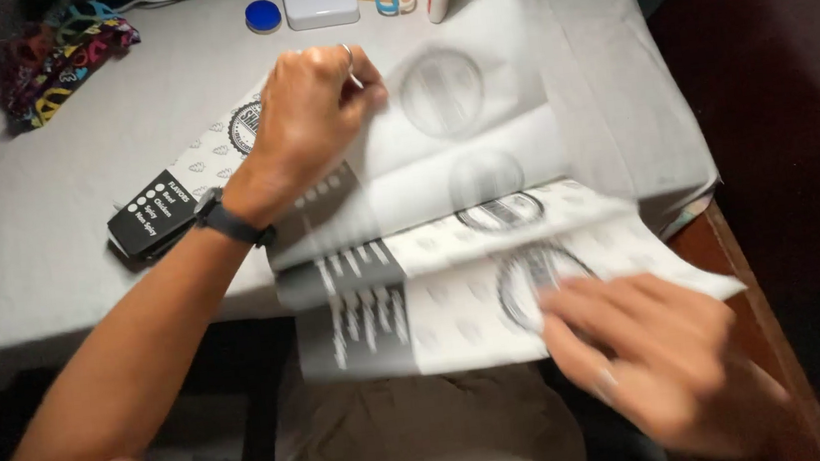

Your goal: The person is manually separating individual paper food wrappers from a large stack and organizing them into a new pile.

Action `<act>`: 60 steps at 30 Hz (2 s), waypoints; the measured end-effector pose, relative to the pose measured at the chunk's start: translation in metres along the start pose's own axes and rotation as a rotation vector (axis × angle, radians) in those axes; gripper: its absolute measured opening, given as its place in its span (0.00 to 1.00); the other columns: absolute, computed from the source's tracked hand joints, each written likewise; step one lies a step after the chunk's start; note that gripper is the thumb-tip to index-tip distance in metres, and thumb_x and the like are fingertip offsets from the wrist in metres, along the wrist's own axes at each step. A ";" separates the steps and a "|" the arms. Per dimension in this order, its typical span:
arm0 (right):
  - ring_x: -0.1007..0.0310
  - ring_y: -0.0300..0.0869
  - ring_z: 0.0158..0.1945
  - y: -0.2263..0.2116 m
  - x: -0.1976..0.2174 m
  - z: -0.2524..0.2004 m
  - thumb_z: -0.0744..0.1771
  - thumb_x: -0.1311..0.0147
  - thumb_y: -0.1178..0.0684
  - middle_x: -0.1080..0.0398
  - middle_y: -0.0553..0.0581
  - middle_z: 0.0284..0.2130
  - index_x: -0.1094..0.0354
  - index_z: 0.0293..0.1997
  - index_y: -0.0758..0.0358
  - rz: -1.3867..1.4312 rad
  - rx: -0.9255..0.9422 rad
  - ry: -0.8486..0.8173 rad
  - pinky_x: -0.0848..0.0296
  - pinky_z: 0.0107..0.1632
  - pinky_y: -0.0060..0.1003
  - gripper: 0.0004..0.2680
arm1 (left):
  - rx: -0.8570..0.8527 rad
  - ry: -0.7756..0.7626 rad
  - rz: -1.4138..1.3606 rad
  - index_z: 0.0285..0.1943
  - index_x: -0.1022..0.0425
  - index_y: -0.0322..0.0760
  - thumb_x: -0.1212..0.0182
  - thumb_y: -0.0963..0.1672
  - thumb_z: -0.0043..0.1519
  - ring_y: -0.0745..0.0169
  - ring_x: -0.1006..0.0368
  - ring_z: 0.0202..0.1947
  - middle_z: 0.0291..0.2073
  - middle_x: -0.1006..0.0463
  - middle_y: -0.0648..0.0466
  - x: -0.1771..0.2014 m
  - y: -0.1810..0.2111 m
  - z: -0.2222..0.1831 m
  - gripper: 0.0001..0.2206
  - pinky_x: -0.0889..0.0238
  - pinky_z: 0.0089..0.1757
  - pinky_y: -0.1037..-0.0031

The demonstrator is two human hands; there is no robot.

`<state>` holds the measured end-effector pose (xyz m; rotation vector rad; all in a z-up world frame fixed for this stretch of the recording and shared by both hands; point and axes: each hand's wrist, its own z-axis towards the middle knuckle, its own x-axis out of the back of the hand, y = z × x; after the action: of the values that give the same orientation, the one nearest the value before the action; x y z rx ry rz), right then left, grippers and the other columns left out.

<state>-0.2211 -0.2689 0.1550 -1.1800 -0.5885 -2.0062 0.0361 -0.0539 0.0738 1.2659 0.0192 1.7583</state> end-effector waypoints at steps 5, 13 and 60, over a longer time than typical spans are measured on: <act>0.19 0.52 0.36 -0.016 0.017 -0.012 0.67 0.54 0.63 0.25 0.66 0.33 0.29 0.31 0.67 -0.085 -0.062 0.020 0.26 0.35 0.39 0.07 | -0.118 0.160 0.195 0.38 0.20 0.41 0.31 0.40 0.60 0.41 0.25 0.22 0.21 0.21 0.48 -0.032 -0.030 -0.004 0.03 0.36 0.24 0.55; 0.21 0.53 0.36 0.000 -0.001 -0.019 0.68 0.54 0.61 0.25 0.65 0.34 0.31 0.35 0.71 0.018 -0.099 0.019 0.24 0.35 0.40 0.06 | -0.392 0.218 0.322 0.30 0.31 0.35 0.43 0.38 0.68 0.57 0.39 0.15 0.15 0.35 0.52 -0.058 -0.004 -0.050 0.11 0.49 0.19 0.64; 0.42 0.57 0.67 0.053 -0.086 -0.018 0.67 0.38 0.56 0.32 0.60 0.59 0.33 0.30 0.66 -0.097 -0.075 0.140 0.38 0.65 0.60 0.08 | -0.001 -0.383 -0.442 0.29 0.15 0.40 0.25 0.46 0.55 0.79 0.34 0.19 0.20 0.17 0.59 0.002 0.051 -0.064 0.08 0.40 0.25 0.79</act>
<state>-0.1628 -0.2839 0.0723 -1.0616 -0.5122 -2.1896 -0.0457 -0.0503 0.0705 1.4512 0.0724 1.1262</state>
